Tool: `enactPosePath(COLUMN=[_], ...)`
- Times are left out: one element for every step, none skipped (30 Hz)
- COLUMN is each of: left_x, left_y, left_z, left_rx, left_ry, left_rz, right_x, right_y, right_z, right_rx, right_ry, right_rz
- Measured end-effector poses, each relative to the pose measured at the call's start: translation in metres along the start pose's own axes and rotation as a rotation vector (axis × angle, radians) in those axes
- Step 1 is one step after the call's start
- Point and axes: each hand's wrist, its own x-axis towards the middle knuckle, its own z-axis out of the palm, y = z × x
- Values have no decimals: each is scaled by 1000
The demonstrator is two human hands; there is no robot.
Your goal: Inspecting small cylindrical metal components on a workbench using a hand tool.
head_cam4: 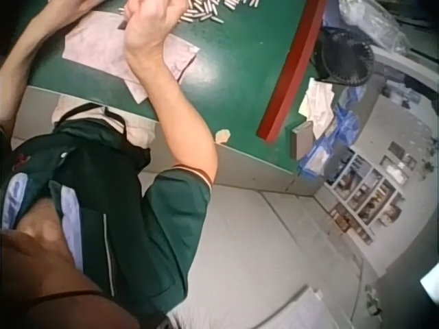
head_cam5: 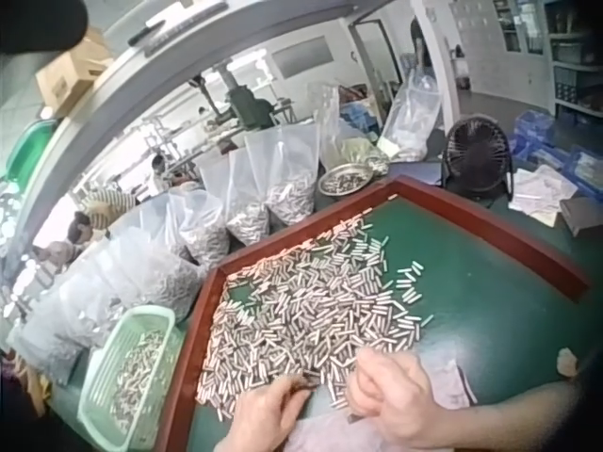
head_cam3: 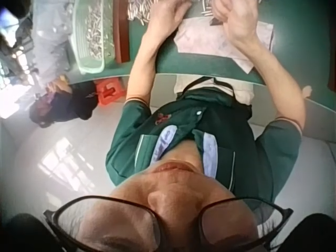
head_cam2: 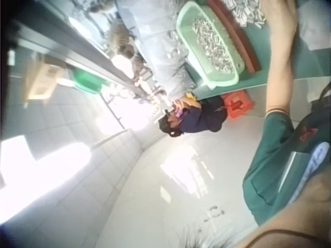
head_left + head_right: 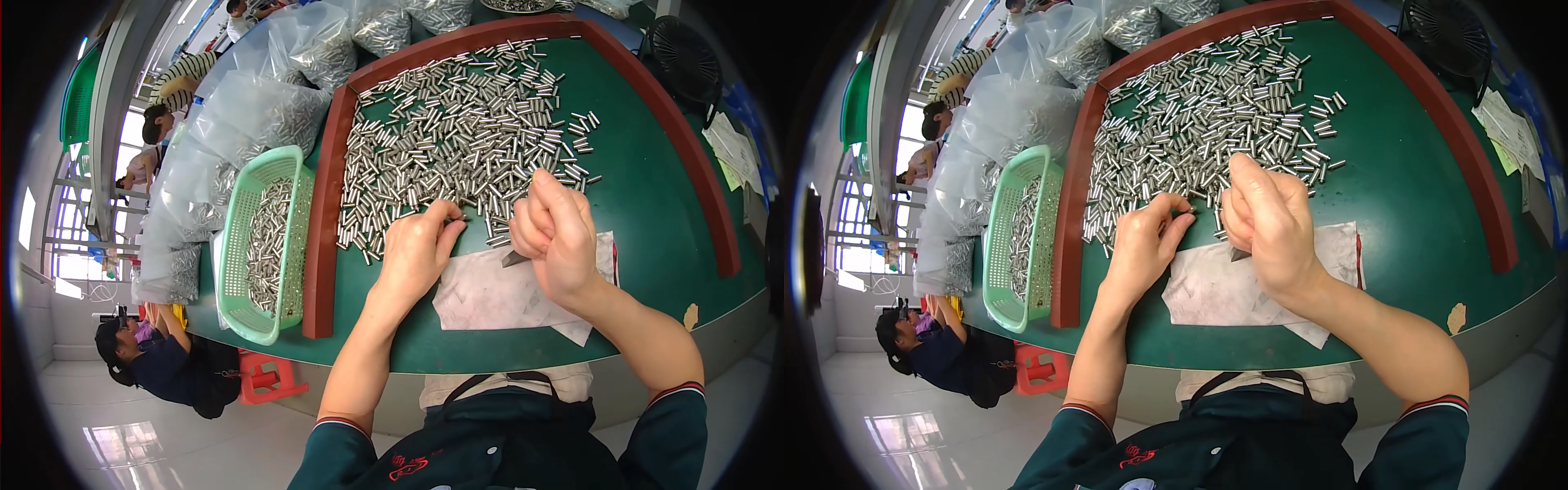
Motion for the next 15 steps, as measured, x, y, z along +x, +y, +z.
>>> enactPosePath(left_x=[-1,-2,-2,-4,-4,-5,-4,-4,-6,-7,-8,-7,-8,-8,-7], left_y=[0,0,0,-1,-1,-1,-5,-9,-13,-14,-15,-17,-18,-17,-16], left_z=[-2,-4,-4,-3,-6,-12,-17,-16,-15,-15,-13,-12,-10,-10,-10], left_rx=[1,-122,-246,-509,-835,-1159,-1483,-1658,-1831,-1785,-1784,-1725,-1666,-1635,-1635], left_ry=[-1,-35,-69,-61,-115,-169,-238,-252,-261,-227,-224,-218,-211,-183,-184], left_rz=[1,-69,-137,-171,-333,-498,-581,-591,-600,-614,-613,-581,-549,-527,-527], right_x=[0,-1,0,0,-1,-1,0,0,0,0,0,0,1,1,1], right_y=[0,0,0,0,1,1,1,1,2,2,1,1,1,2,1], right_z=[0,-1,-2,-2,-2,-3,-3,-4,-4,-3,-3,-3,-2,-2,-3], right_rx=[1,3,4,3,5,7,6,11,18,19,19,18,18,20,20], right_ry=[1,-6,-14,-14,-7,-1,-1,3,3,0,2,7,6,3,1], right_rz=[-1,-3,-8,-10,-6,-2,-4,1,9,10,9,8,9,8,5])
